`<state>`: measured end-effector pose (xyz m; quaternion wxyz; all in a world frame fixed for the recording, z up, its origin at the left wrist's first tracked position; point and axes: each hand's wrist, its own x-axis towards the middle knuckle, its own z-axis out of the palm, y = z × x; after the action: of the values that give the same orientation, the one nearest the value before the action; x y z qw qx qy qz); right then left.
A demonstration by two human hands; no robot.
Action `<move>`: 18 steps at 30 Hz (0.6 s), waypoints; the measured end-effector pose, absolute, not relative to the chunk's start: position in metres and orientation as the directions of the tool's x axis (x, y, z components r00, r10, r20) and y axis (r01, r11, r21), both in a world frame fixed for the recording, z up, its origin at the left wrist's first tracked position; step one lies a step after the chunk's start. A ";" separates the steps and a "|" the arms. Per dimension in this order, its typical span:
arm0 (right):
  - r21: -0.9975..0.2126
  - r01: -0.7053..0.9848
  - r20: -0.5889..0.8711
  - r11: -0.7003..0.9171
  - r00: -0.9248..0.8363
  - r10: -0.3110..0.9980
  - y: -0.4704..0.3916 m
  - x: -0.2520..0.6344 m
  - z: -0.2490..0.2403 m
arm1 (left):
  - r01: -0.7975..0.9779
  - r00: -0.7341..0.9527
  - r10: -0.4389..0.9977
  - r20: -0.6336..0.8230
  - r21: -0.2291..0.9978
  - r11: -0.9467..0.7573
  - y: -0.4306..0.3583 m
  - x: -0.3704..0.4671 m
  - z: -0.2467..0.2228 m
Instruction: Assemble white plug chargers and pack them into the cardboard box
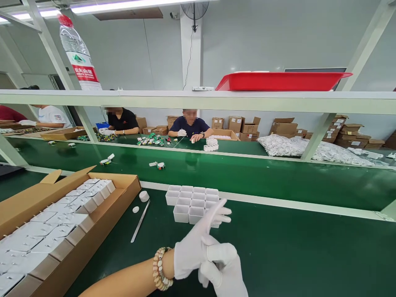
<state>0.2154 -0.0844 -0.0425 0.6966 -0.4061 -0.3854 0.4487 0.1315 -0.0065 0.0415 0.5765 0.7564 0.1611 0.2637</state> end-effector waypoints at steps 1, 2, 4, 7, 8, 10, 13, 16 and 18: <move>-0.915 -0.307 0.172 0.261 0.287 0.942 -0.084 0.216 -0.039 | -0.049 0.795 0.569 0.210 0.958 -0.284 -0.008 0.131 0.044; -0.920 -0.296 0.167 0.257 0.299 0.940 -0.084 0.216 -0.035 | -0.035 0.780 0.591 0.206 0.957 -0.287 -0.010 0.130 0.047; -0.926 -0.264 0.164 0.269 0.359 0.919 -0.084 0.216 -0.027 | -0.006 0.744 0.636 0.204 0.954 -0.298 -0.012 0.130 0.053; -0.924 -0.229 0.197 0.308 0.404 0.893 -0.085 0.219 -0.020 | 0.009 0.697 0.679 0.230 0.944 -0.329 -0.010 0.130 0.059; -0.924 -0.211 0.215 0.320 0.404 0.889 -0.085 0.220 -0.020 | 0.010 0.683 0.689 0.243 0.940 -0.341 -0.008 0.130 0.059; -0.928 -0.177 0.238 0.328 0.395 0.887 -0.085 0.224 -0.021 | 0.012 0.660 0.702 0.265 0.931 -0.364 -0.006 0.130 0.059; -0.943 -0.170 0.208 0.286 0.368 0.906 -0.083 0.226 -0.023 | 0.020 0.655 0.681 0.327 0.894 -0.448 -0.004 0.128 0.056; -0.967 -0.175 0.116 0.184 0.341 0.933 -0.083 0.224 -0.023 | 0.036 0.664 0.631 0.402 0.825 -0.564 -0.003 0.125 0.053; -0.978 -0.162 0.071 0.132 0.335 0.940 -0.083 0.222 -0.022 | 0.057 0.679 0.601 0.422 0.786 -0.615 -0.003 0.124 0.054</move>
<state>0.2216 -0.0829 -0.0222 0.6447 -0.5018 -0.3875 0.4270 0.1245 -0.0025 0.0537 0.3911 0.8285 0.1985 0.3482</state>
